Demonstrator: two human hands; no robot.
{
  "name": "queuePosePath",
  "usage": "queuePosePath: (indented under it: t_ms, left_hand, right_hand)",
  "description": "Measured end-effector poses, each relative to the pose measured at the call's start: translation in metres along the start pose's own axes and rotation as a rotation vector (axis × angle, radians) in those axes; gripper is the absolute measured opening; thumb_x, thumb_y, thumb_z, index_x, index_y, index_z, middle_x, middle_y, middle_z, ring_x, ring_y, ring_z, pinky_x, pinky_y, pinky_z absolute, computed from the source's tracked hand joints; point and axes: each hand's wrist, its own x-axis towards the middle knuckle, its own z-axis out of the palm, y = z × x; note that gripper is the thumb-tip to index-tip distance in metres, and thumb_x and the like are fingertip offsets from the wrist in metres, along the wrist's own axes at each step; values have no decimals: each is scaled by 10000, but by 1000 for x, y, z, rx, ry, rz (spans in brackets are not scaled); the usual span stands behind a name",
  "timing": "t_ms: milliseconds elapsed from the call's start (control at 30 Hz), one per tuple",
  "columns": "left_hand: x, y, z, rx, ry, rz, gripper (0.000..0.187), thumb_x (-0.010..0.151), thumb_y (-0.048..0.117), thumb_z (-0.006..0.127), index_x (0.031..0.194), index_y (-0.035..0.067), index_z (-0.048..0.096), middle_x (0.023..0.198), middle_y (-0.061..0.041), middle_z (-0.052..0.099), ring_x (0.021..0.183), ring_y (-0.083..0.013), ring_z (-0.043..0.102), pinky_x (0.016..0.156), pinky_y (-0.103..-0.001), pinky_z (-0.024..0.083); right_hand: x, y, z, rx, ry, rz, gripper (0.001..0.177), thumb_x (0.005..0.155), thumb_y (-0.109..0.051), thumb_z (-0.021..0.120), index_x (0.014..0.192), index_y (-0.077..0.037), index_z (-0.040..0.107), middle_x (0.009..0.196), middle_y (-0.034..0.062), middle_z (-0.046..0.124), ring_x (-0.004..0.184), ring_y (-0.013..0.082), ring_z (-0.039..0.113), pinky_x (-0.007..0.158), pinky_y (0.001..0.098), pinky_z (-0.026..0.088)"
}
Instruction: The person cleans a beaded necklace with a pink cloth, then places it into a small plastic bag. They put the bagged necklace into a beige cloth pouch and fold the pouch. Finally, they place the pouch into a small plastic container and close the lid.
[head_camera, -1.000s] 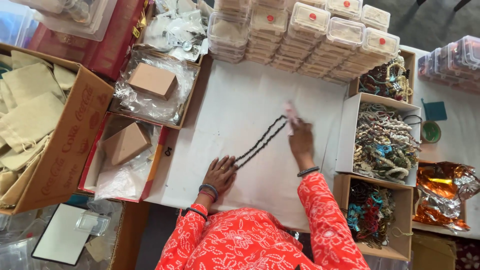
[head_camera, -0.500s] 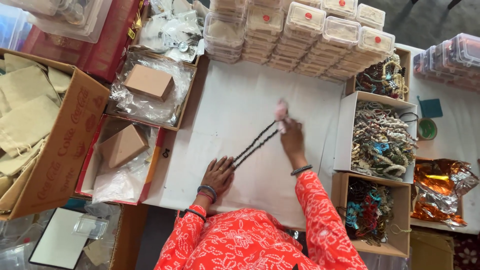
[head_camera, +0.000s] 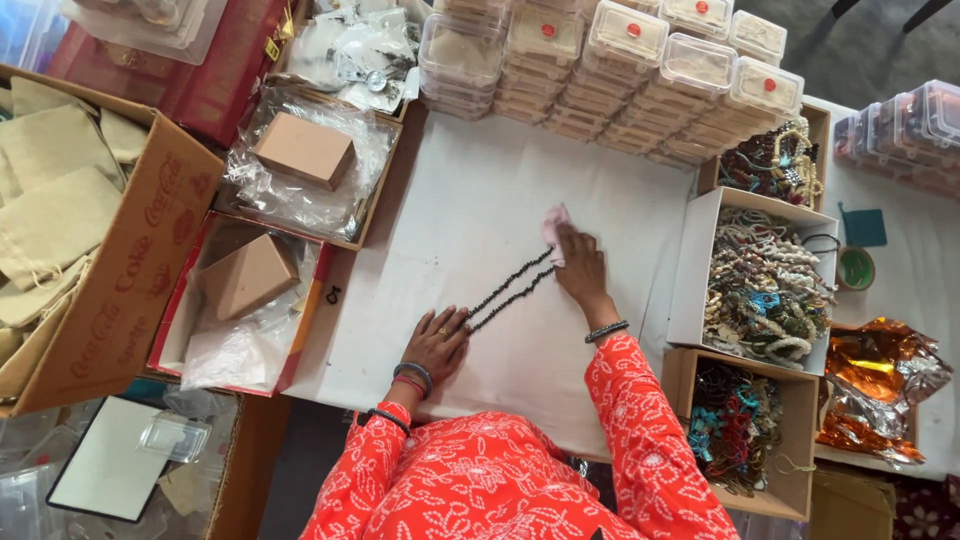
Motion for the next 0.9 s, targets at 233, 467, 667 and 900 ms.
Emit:
queuePosePath:
  t_ms: [233,467,667,900]
  left_hand:
    - [1,-1,-2,-5,-18,-8,324,973,286,580,1238,125,674,1532,-58,508,1440,-254,425,1192,-498,277]
    - [0,-4,3,-12,34,23,326,960,281,591,1234,129,682,1529,-54,516,1437,-252,431,1182,-501,290]
    - [-1,-5,3,-7,15,20,315,962,274,600,1229,130,685,1521,-51,531,1437,-251,438,1187,-503,295]
    - [-2,-3,3,-25,39,10,325,962,269,600,1241,124,684,1516,-47,540,1431,-248,447,1183,-499,301]
  right_hand:
    - [-22,-8,4,203,156,352,519,798,-58,716,1297,-172,632,1241,67,615,1225,339,540,1002,457,480]
    - [-71,-84,-5,139,-100,-241,573,713,-54,704,1276,-158,672,1244,133,610,1179,344,536,959,482,455]
    - [-42,-9,-17,41,73,339,577,736,-20,683,1299,-146,663,1219,166,591,1147,370,518,926,462,480]
    - [-40,-12,-12,67,262,158,565,773,26,650,1320,-115,645,1243,127,620,1162,363,543,966,477,494]
